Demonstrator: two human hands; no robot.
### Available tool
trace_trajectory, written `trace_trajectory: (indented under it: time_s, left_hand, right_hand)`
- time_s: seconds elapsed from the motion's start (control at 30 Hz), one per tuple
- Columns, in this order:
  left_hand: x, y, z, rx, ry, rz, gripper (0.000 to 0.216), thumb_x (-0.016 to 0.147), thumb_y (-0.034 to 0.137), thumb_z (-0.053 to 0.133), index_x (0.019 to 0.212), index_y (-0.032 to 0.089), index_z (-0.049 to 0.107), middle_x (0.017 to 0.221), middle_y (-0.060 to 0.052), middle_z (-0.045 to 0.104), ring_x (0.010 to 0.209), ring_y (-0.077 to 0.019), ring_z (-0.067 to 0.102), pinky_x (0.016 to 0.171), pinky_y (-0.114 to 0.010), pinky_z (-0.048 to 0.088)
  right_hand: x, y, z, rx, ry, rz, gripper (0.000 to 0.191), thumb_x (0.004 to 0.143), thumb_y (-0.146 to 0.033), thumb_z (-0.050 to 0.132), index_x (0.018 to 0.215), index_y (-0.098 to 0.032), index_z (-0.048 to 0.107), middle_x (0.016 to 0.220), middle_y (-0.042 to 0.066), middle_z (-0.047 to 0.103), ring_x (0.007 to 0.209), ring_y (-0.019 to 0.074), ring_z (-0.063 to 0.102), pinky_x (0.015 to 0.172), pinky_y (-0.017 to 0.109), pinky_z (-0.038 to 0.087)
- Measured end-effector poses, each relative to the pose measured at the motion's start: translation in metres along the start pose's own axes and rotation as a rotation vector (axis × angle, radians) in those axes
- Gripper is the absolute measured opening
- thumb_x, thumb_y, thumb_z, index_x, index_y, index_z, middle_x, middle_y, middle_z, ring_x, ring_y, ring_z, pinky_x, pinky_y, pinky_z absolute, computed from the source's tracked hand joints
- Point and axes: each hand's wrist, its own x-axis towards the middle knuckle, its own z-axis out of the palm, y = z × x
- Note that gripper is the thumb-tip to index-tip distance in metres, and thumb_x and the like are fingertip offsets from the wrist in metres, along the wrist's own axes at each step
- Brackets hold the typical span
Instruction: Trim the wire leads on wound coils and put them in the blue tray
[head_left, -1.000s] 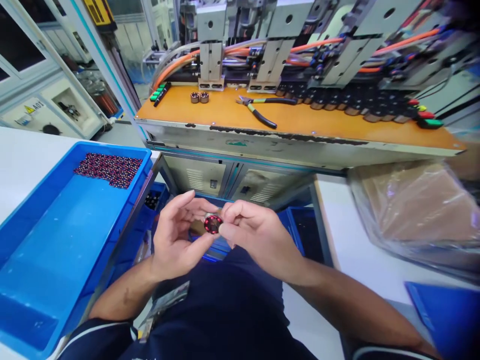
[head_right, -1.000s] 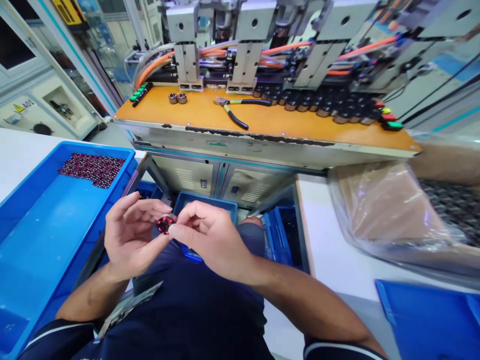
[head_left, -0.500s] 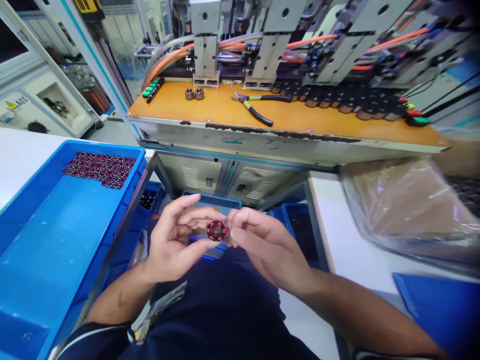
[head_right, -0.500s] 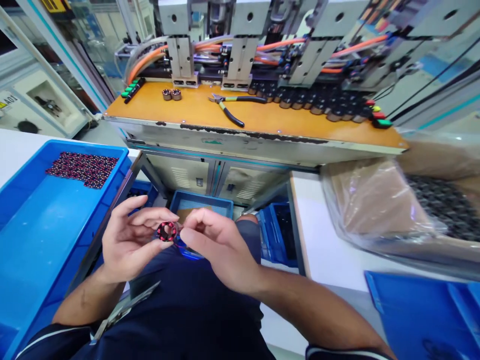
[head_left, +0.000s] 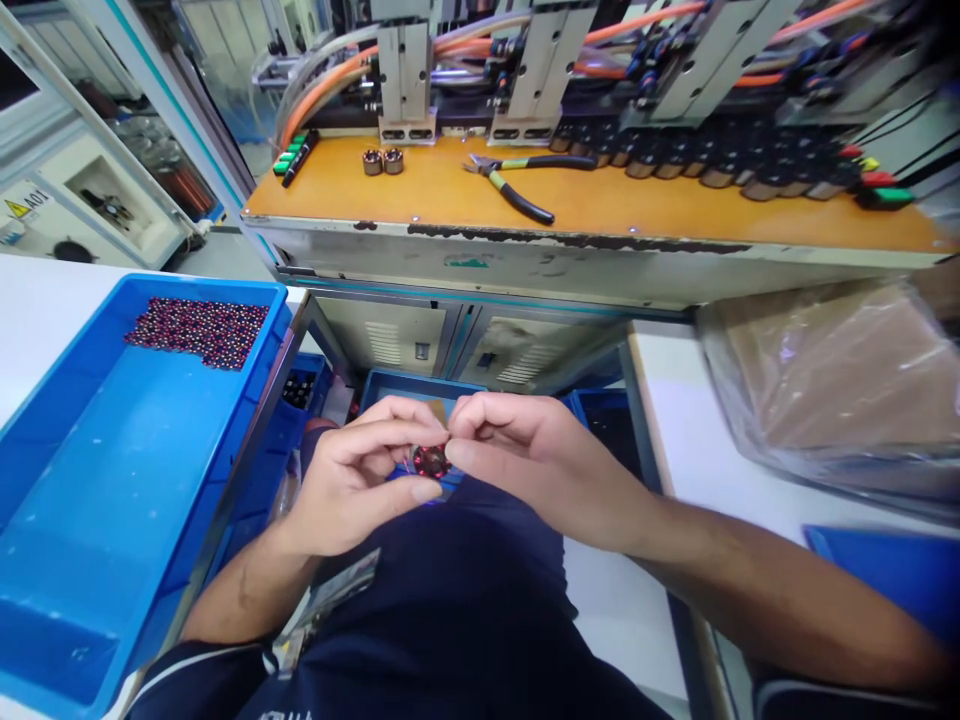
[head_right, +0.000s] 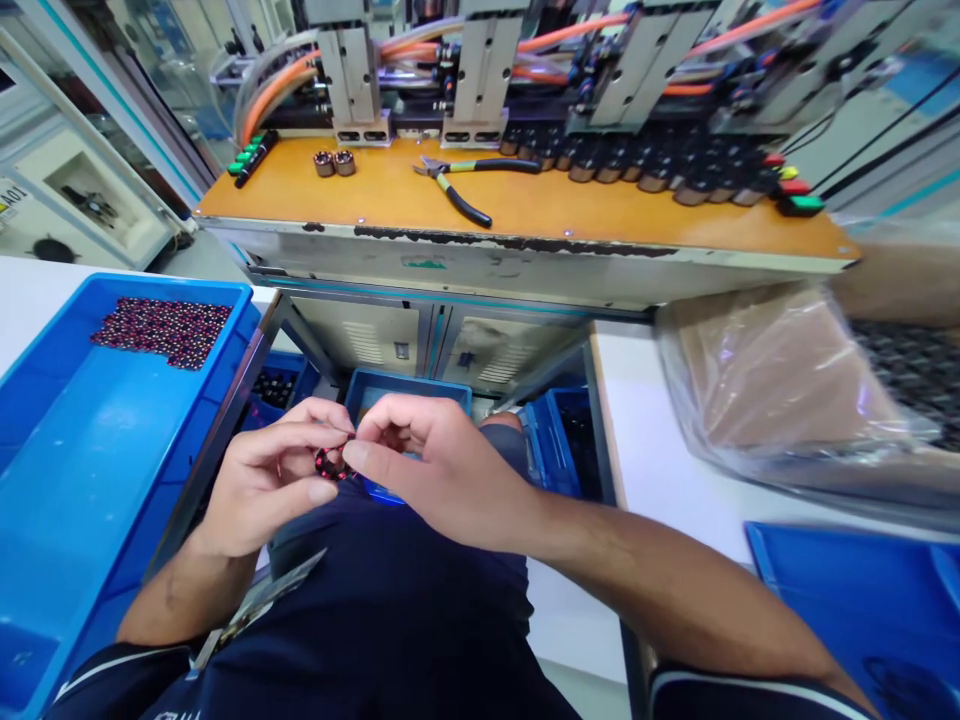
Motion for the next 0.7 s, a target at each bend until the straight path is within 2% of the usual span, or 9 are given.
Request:
trace_trajectory:
  time_s: [0.13, 0.23, 0.43, 0.6, 0.7]
  left_hand:
    - [-0.002, -0.002, -0.001, -0.091, 0.027, -0.05, 0.034, 0.075, 0.015, 0.079, 0.108, 0.024, 0.075, 0.104, -0.009, 0.071, 0.092, -0.0185, 0.07, 0.077, -0.027, 0.061]
    - [-0.003, -0.001, -0.001, -0.125, 0.036, -0.078, 0.032, 0.074, 0.014, 0.08, 0.105, 0.023, 0.075, 0.104, -0.009, 0.072, 0.086, -0.0165, 0.072, 0.073, -0.025, 0.061]
    - [-0.003, 0.001, 0.001, -0.038, 0.06, -0.079, 0.032, 0.071, 0.006, 0.079, 0.099, 0.022, 0.076, 0.103, -0.008, 0.073, 0.091, -0.0172, 0.071, 0.073, -0.023, 0.061]
    - [-0.006, -0.001, -0.002, -0.108, 0.06, -0.149, 0.03, 0.073, 0.014, 0.081, 0.101, 0.022, 0.077, 0.104, -0.008, 0.074, 0.089, -0.0175, 0.072, 0.076, -0.026, 0.062]
    - [-0.006, 0.0, -0.003, -0.167, 0.029, -0.221, 0.028, 0.072, 0.018, 0.082, 0.099, 0.022, 0.078, 0.104, -0.008, 0.076, 0.086, -0.0189, 0.073, 0.075, -0.028, 0.063]
  right_hand:
    - [0.0, 0.008, -0.013, 0.07, -0.054, 0.048, 0.035, 0.083, -0.048, 0.07, 0.071, -0.017, 0.06, 0.065, -0.001, 0.056, 0.062, 0.0105, 0.049, 0.059, 0.025, 0.037]
    - [-0.001, 0.009, -0.018, 0.06, -0.018, 0.038, 0.037, 0.082, -0.051, 0.071, 0.07, -0.017, 0.061, 0.063, 0.0, 0.058, 0.062, 0.0121, 0.053, 0.063, 0.027, 0.041]
    - [-0.008, 0.009, -0.003, 0.073, -0.091, 0.126, 0.041, 0.078, -0.055, 0.073, 0.069, -0.017, 0.061, 0.06, 0.0, 0.059, 0.057, 0.0111, 0.054, 0.055, 0.025, 0.04]
    - [-0.009, 0.009, -0.018, -0.002, -0.094, 0.074, 0.037, 0.083, -0.048, 0.071, 0.064, -0.017, 0.06, 0.06, 0.002, 0.06, 0.057, 0.0115, 0.053, 0.053, 0.025, 0.038]
    - [0.002, 0.0, -0.028, -0.109, -0.057, -0.041, 0.024, 0.077, -0.04, 0.077, 0.076, -0.018, 0.066, 0.068, 0.001, 0.061, 0.061, 0.0117, 0.054, 0.053, 0.025, 0.041]
